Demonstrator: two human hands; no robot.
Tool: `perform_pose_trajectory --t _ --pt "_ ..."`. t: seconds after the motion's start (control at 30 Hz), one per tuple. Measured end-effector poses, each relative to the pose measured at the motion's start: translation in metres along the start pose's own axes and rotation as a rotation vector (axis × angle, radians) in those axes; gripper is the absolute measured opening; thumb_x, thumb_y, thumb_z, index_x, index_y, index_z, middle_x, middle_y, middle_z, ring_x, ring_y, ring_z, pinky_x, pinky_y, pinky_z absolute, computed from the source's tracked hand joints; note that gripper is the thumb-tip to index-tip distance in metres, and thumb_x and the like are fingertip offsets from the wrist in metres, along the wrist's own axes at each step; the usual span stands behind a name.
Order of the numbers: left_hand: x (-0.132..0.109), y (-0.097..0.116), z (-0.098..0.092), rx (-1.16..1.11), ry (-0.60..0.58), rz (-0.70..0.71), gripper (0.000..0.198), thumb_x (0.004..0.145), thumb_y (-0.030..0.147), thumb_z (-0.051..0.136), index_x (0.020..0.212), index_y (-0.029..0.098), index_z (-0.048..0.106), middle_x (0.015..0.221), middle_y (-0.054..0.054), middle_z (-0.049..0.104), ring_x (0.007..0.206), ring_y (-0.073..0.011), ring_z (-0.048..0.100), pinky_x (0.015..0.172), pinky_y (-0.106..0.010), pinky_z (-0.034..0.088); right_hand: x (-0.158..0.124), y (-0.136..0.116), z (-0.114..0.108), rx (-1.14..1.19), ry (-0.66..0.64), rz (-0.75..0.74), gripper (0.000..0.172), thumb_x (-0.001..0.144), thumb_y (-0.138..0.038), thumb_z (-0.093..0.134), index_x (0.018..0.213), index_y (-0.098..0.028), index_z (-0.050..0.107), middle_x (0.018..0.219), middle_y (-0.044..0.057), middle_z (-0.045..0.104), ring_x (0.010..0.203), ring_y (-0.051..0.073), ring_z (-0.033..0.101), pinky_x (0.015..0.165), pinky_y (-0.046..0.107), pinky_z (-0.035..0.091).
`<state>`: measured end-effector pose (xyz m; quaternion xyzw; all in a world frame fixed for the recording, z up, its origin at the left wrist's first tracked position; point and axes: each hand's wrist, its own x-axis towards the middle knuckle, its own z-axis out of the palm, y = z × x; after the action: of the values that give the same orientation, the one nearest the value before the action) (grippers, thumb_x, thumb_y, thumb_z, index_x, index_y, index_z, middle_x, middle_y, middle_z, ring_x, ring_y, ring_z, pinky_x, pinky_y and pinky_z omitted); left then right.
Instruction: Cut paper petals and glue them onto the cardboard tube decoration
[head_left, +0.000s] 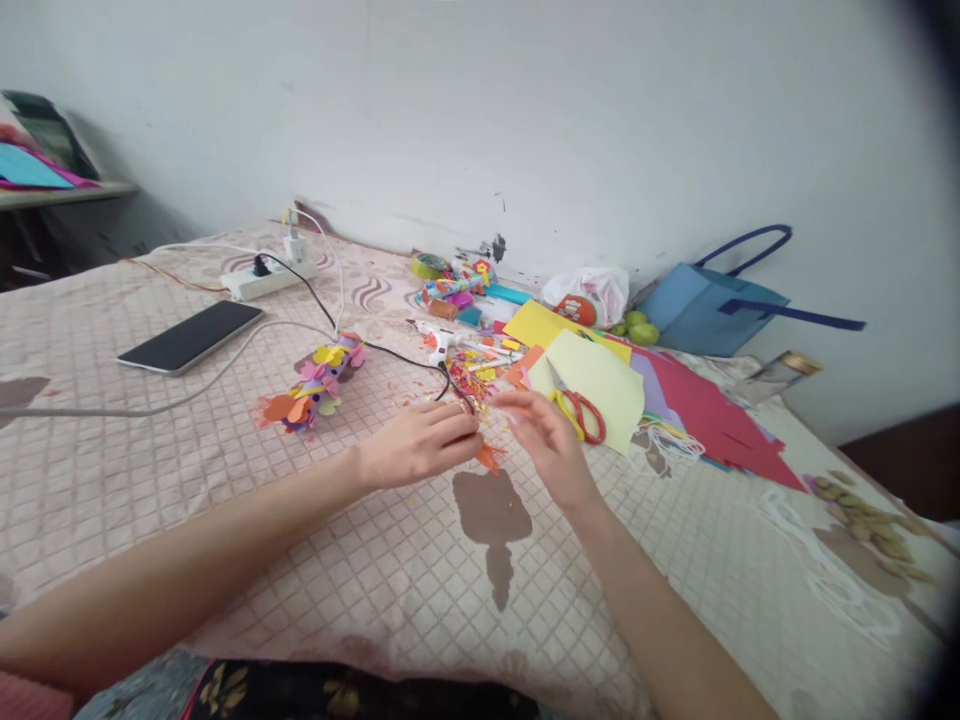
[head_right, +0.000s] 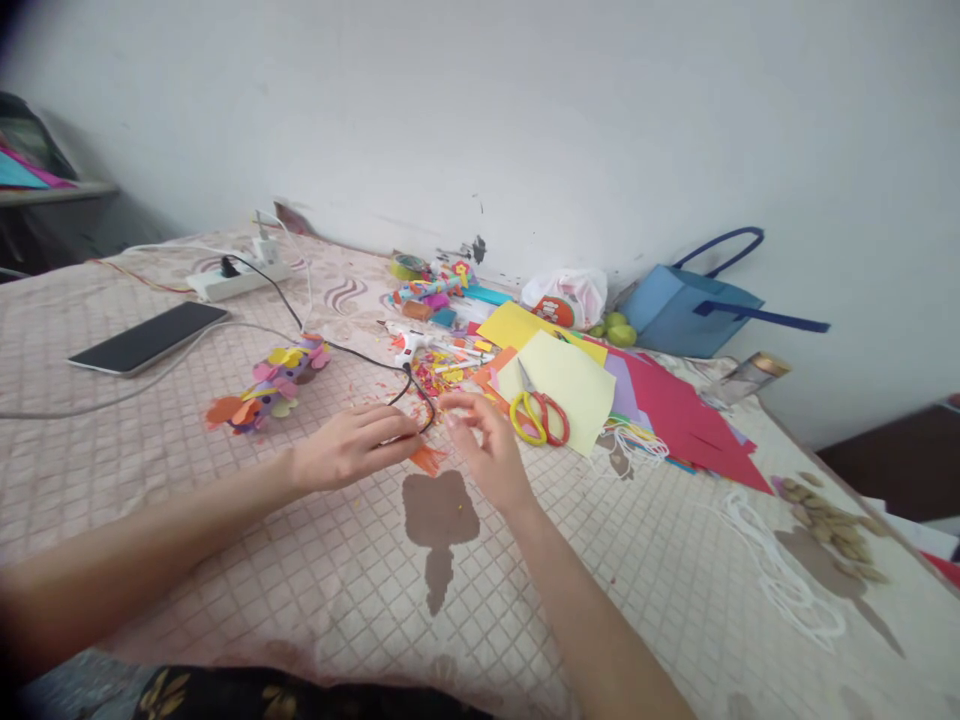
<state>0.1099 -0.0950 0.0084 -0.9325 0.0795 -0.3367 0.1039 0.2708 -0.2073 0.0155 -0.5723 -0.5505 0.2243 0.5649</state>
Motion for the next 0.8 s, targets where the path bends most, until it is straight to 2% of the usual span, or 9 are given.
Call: perform_pose_trajectory --t 0.07,0.1,0.23,0.3,0.4,0.47,0.8 --pt "-0.0008 -0.0009 0.0007 0.005 -0.011 -0.009 0.020 0.090 0.016 0.036 0.087 0.015 0.056 0.086 -0.006 0.061 0.078 -0.0147 0.055 0.068 -0.026 0.043 -0.0021 -0.0004 0.0017 0.024 -0.138 0.039 0.020 0.084 -0.031 0.050 0.100 -0.022 0.058 0.099 0.005 0.062 0.097 0.019 0.055 0.085 0.035 0.043" --pt "-0.0011 -0.0014 0.0007 0.007 -0.016 -0.016 0.020 0.090 0.016 0.036 0.087 0.015 0.056 0.086 -0.006 0.061 0.078 -0.0148 0.055 0.068 -0.026 0.043 -0.0029 0.0005 0.0026 0.059 -0.148 0.064 0.020 0.084 -0.032 0.051 0.100 -0.022 0.058 0.096 0.004 0.062 0.092 0.018 0.057 0.082 0.034 0.044" --pt "-0.0019 -0.0025 -0.0002 0.011 -0.039 -0.027 0.022 0.091 0.016 0.034 0.085 0.015 0.056 0.083 -0.005 0.060 0.076 -0.0147 0.053 0.068 -0.026 0.042 -0.0026 0.0069 0.0028 0.184 0.056 0.118 0.015 0.083 -0.034 0.052 0.083 -0.021 0.059 0.069 -0.001 0.058 0.069 0.014 0.056 0.070 0.028 0.045" --pt "-0.0017 -0.0025 -0.0004 -0.002 -0.037 -0.022 0.023 0.091 0.016 0.034 0.084 0.015 0.056 0.083 -0.006 0.060 0.076 -0.0145 0.053 0.069 -0.027 0.042 -0.0015 0.0083 0.0017 0.179 0.084 0.161 0.015 0.081 -0.034 0.054 0.077 -0.020 0.058 0.067 -0.001 0.056 0.068 0.013 0.055 0.067 0.027 0.044" --pt "-0.0004 -0.0015 -0.0005 -0.063 -0.018 -0.031 0.024 0.091 0.017 0.033 0.084 0.016 0.055 0.082 -0.005 0.059 0.076 -0.0138 0.054 0.070 -0.026 0.043 -0.0011 0.0067 0.0020 0.162 -0.095 0.294 0.016 0.078 -0.034 0.056 0.075 -0.019 0.060 0.073 0.000 0.058 0.070 0.013 0.053 0.062 0.024 0.042" --pt "0.0007 -0.0006 -0.0007 -0.112 -0.014 -0.049 0.025 0.092 0.018 0.032 0.084 0.017 0.055 0.080 -0.005 0.058 0.076 -0.0134 0.054 0.070 -0.026 0.044 -0.0018 0.0047 0.0039 0.180 -0.197 0.358 0.017 0.077 -0.033 0.055 0.073 -0.018 0.060 0.069 -0.001 0.057 0.066 0.012 0.051 0.059 0.023 0.041" --pt "0.0011 0.0012 -0.0002 -0.202 -0.048 -0.093 0.026 0.092 0.020 0.031 0.089 0.017 0.056 0.082 -0.006 0.059 0.078 -0.0136 0.055 0.070 -0.026 0.046 -0.0046 0.0019 0.0092 0.238 -0.219 0.394 0.006 0.070 -0.022 0.056 0.067 -0.017 0.055 0.060 -0.005 0.052 0.056 0.009 0.046 0.056 0.023 0.036"
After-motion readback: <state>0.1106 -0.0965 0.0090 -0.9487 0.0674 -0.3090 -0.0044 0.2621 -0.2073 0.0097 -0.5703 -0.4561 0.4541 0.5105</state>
